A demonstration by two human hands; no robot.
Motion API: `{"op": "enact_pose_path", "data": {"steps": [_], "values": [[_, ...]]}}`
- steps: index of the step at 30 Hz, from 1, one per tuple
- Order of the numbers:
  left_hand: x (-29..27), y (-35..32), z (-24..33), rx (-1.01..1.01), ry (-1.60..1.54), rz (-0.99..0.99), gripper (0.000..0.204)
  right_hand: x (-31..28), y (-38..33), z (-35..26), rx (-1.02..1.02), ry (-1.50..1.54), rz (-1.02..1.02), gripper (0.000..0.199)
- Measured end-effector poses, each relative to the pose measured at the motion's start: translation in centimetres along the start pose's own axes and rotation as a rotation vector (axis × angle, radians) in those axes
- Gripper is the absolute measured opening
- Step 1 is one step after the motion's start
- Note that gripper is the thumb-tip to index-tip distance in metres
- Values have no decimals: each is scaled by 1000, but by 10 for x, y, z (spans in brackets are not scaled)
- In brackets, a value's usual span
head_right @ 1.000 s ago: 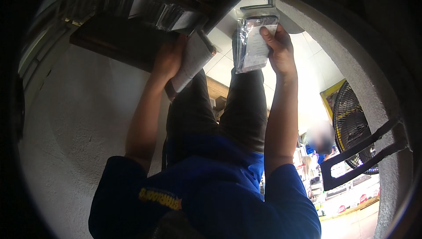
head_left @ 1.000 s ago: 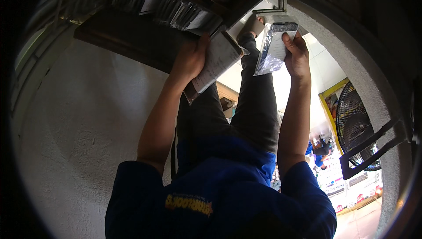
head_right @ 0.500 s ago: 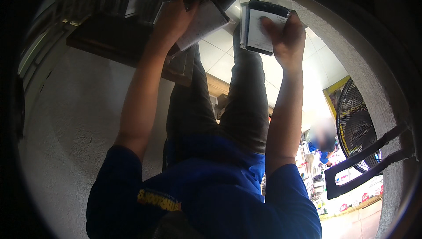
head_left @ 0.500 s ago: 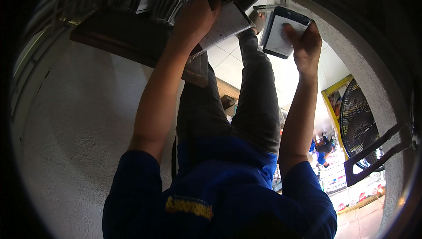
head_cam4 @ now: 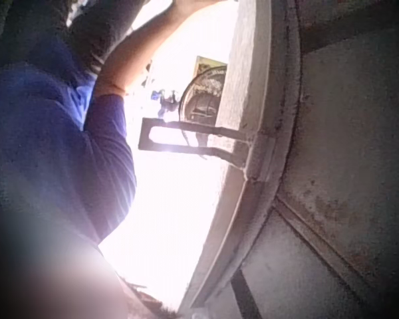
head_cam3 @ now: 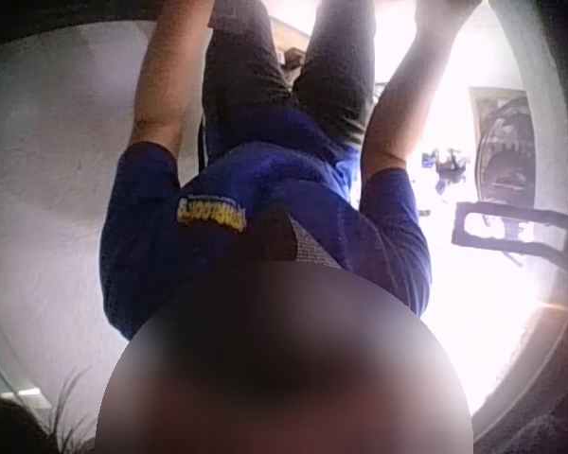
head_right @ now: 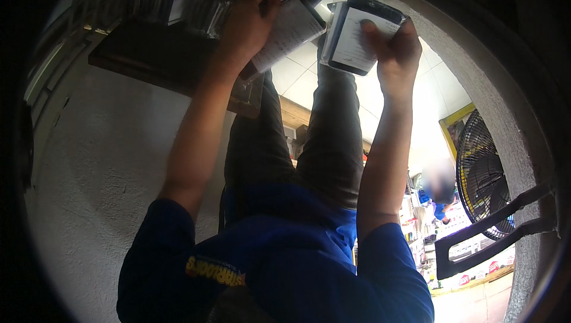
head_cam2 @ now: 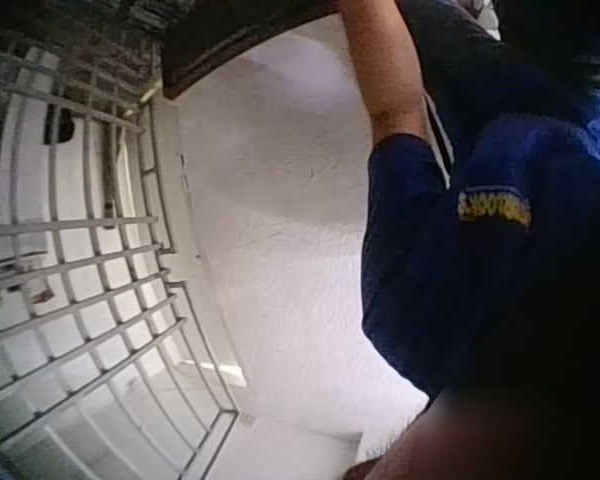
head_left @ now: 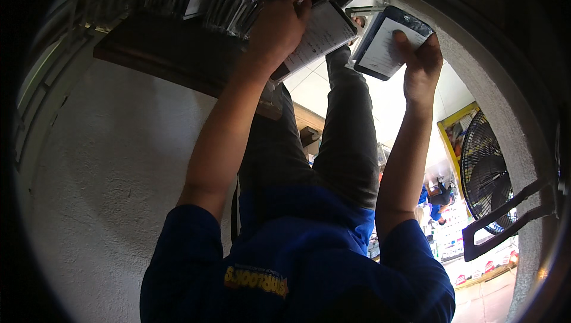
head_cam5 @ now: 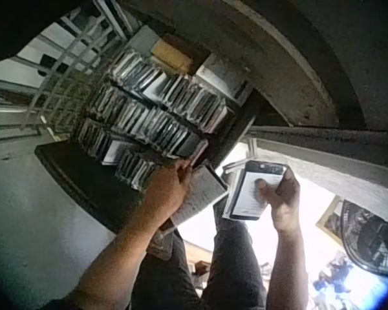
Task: The person organizes stationery items at a retail counter, placing a small gray pouch and a white box into a wall-mounted rack, then handles a green folder and papers on a nearby table.
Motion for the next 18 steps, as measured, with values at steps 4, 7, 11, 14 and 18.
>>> {"op": "enact_pose_path", "data": {"steps": [4,7,11,14,18], "values": [[7,0,-3,11,-46,17,30,-2,1,1,-17,1,-3,34],[15,2,-10,79,-59,32,30,-2,0,1,-20,19,4,34],[25,7,-19,129,-8,30,29,-2,-1,2,-13,21,11,33],[28,13,-22,270,137,-29,26,-1,-2,2,-18,21,16,32],[31,12,-15,126,-42,56,33,1,-2,1,-30,31,12,32]]}}
Point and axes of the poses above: each hand's wrist, its own y-axis towards the middle knuckle, its own x-axis out of the palm, z = x × y, the point moved 1 cm from there along y, towards the middle knuckle, and after that the axes turned 7 degrees about -x, right-handed, at the moved point
